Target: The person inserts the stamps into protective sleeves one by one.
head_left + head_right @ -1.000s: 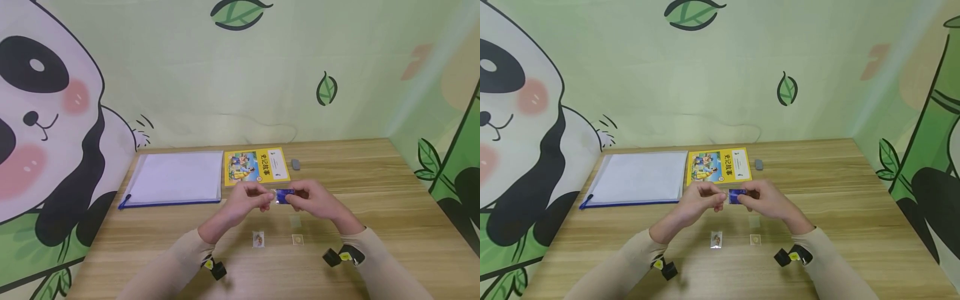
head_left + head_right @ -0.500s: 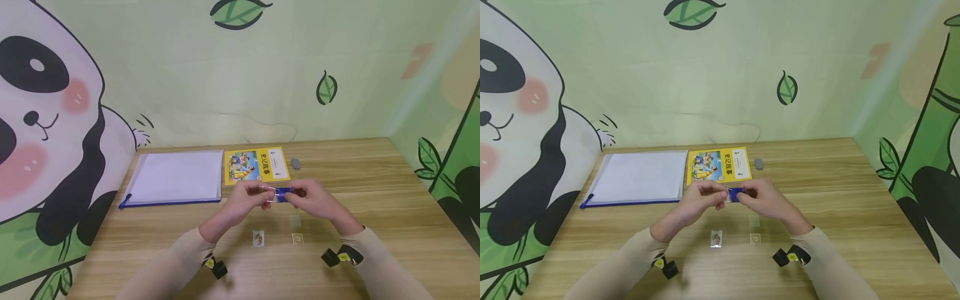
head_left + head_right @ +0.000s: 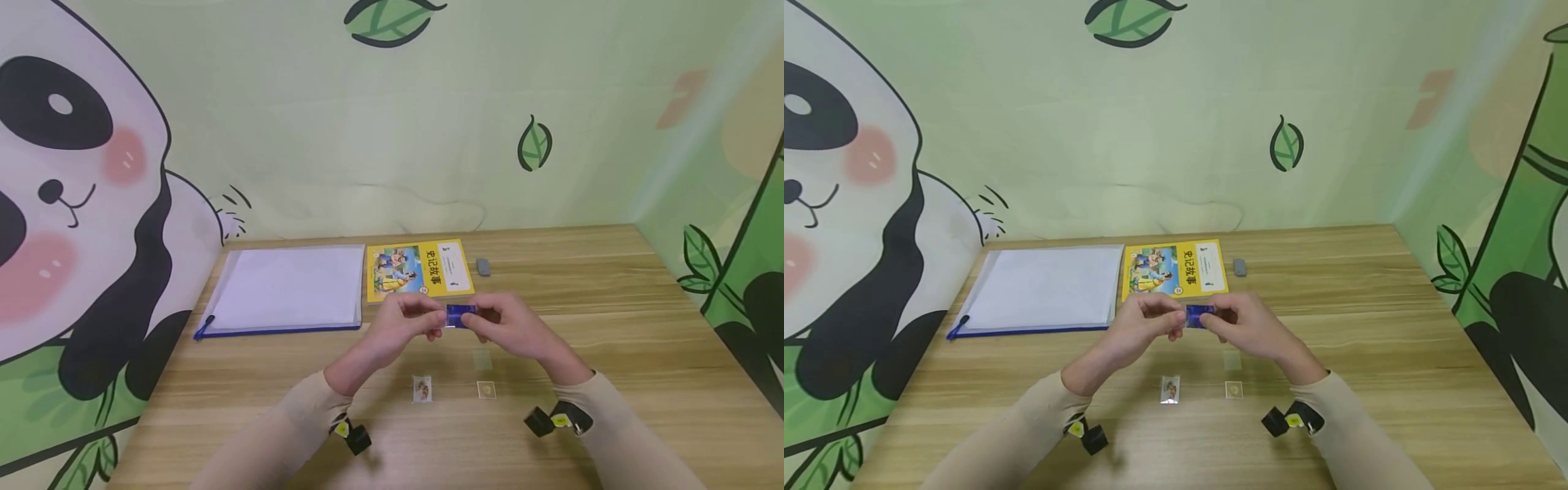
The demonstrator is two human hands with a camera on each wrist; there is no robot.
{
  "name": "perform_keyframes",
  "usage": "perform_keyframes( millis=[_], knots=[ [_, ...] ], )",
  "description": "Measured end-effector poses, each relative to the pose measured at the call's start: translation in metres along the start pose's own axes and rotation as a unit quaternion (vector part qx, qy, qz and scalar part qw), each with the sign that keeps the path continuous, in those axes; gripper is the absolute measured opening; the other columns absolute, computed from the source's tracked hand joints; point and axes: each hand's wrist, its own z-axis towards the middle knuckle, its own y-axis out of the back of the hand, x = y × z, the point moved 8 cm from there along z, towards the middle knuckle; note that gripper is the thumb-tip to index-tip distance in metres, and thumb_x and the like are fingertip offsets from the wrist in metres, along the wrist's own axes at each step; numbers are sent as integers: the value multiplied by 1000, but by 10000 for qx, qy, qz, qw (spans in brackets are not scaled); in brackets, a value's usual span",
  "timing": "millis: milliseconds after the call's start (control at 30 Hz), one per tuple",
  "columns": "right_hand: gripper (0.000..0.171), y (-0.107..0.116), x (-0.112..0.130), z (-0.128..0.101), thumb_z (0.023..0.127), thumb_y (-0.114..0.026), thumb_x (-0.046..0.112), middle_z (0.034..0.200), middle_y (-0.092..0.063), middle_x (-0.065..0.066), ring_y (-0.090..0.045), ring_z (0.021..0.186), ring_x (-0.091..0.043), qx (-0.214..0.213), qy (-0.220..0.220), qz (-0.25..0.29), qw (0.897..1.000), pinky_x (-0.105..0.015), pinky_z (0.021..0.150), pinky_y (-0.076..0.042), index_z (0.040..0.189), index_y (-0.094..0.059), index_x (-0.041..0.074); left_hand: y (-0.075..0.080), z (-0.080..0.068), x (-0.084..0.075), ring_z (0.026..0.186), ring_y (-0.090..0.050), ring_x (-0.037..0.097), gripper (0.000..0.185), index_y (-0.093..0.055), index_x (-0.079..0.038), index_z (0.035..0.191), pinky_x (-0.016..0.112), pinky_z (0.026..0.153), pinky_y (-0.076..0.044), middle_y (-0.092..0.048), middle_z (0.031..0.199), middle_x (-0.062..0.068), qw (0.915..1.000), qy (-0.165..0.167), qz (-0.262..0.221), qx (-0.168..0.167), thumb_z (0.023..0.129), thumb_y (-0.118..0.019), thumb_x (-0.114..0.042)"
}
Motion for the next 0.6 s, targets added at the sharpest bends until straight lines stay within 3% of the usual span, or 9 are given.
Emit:
perform_keyframes(
  millis=[367,600],
  knots=[
    [17,0,1,1,95,-61,10,63,-53,5,-45,55,-6,11,112,-163,9998,-18,46,-37,78,-61,14,0,0,1,66,-63,11,20,-63,16,103,22,62,-57,-69,76,-1,9999,-88,-17,58,91,-64,0],
    [10,3,-5,0,95,-63,11,69,-58,-5,-52,58,-10,-338,-239,325,9986,-23,49,-47,88,-66,5,4,0,-3,66,-62,12,19,-64,15,102,22,63,-57,-67,75,0,9996,-235,80,-104,91,-64,-1]
  ],
)
